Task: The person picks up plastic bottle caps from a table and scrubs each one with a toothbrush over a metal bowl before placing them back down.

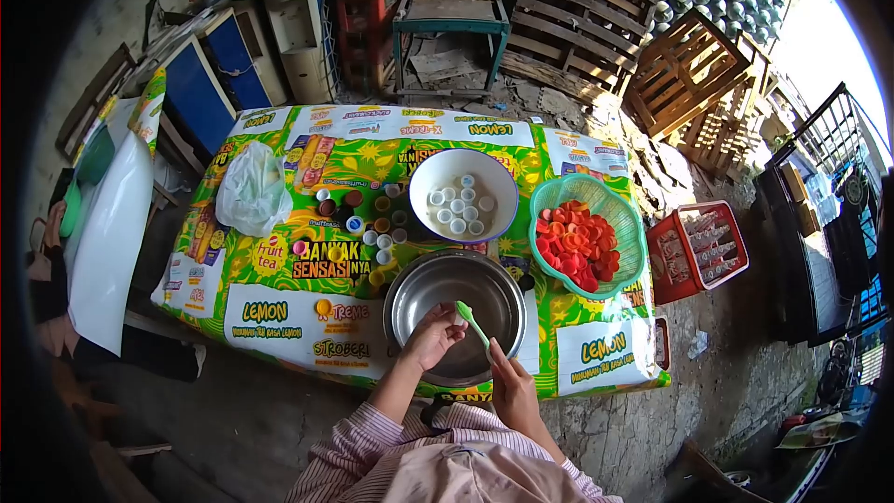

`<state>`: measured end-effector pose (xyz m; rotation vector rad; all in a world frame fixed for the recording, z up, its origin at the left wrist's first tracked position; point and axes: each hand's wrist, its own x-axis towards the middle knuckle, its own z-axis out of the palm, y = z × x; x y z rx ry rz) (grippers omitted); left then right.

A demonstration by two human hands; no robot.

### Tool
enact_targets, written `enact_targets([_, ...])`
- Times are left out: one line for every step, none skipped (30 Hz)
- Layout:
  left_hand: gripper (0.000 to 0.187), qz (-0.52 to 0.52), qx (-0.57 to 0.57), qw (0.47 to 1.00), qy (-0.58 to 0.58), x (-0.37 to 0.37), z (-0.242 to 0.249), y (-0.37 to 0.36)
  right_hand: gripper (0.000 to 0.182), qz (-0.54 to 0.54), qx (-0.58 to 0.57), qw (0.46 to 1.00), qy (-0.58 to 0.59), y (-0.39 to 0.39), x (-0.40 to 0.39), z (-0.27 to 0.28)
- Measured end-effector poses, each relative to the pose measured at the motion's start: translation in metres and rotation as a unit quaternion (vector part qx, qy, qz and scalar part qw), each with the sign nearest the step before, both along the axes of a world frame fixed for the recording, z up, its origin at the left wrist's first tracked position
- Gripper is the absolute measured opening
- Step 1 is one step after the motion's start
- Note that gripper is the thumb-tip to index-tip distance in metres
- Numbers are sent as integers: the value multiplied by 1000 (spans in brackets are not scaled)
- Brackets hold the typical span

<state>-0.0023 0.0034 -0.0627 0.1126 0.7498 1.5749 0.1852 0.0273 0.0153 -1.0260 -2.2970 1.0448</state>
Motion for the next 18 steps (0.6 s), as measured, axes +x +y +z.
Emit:
enact_targets([12, 12, 10, 999, -32, -1, -2, -1, 45, -12, 7, 1000, 22, 1, -1, -3])
enact_targets([12, 14, 8, 999, -35, 0, -5, -2, 45, -25, 14, 999, 42, 1, -1, -5])
enact_targets([12, 25, -8, 999, -28, 1, -3, -1, 45, -31, 32, 998, 49, 2, -2, -5])
enact_targets([11, 35, -23, 999, -20, 1, -2, -1, 45, -31, 30, 998, 47, 1, -2, -3])
enact_targets([11, 45, -14, 999, -18, 1, -3, -2, 45, -9, 31, 999, 14, -1, -1, 0])
enact_targets([11, 45, -16, 999, -20, 2, -2, -4, 45, 14, 31, 999, -21, -3, 0, 1])
enact_targets([11, 45, -19, 999, -11, 1, -1, -3, 45, 3, 31, 999, -14, -3, 0, -6])
enact_targets([10, 45, -19, 999, -2, 1, 0, -1, 45, 4, 33, 999, -15, -1, -1, -6])
enact_targets([9, 53, -39, 998, 4, 5, 16, -2, 45, 2, 29, 1000, -6, 1, -3, -5])
enact_targets([9, 55, -39, 998, 2, 5, 17, -1, 45, -1, 23, 1000, 0, 2, -4, -4])
enact_targets([11, 17, -47, 997, 53, 3, 18, 0, 45, 0, 23, 1000, -1, 2, -5, -3])
enact_targets([12, -21, -54, 993, 104, 2, 18, 0, 46, 2, 26, 1000, -5, 2, -6, -2])
enact_targets([12, -20, -54, 993, 102, 1, 16, 0, 46, 4, 28, 1000, -10, 3, -6, -1])
enact_targets([11, -41, -22, 991, 122, -1, 12, 0, 46, 5, 28, 1000, -12, 4, -6, -1])
enact_targets([9, -62, 7, 988, 143, -4, 11, -3, 47, -7, 32, 999, 2, 3, -6, -1])
enact_targets([9, -60, 7, 988, 142, -4, 10, -3, 47, -18, 39, 999, 16, 4, -6, -1])
enact_targets([8, -51, -4, 992, 115, -4, 10, -3, 48, -23, 50, 998, 3, 3, -5, 5])
enact_targets([6, -43, -16, 995, 89, -4, 10, -3, 48, -22, 49, 999, 3, 1, -5, 7])
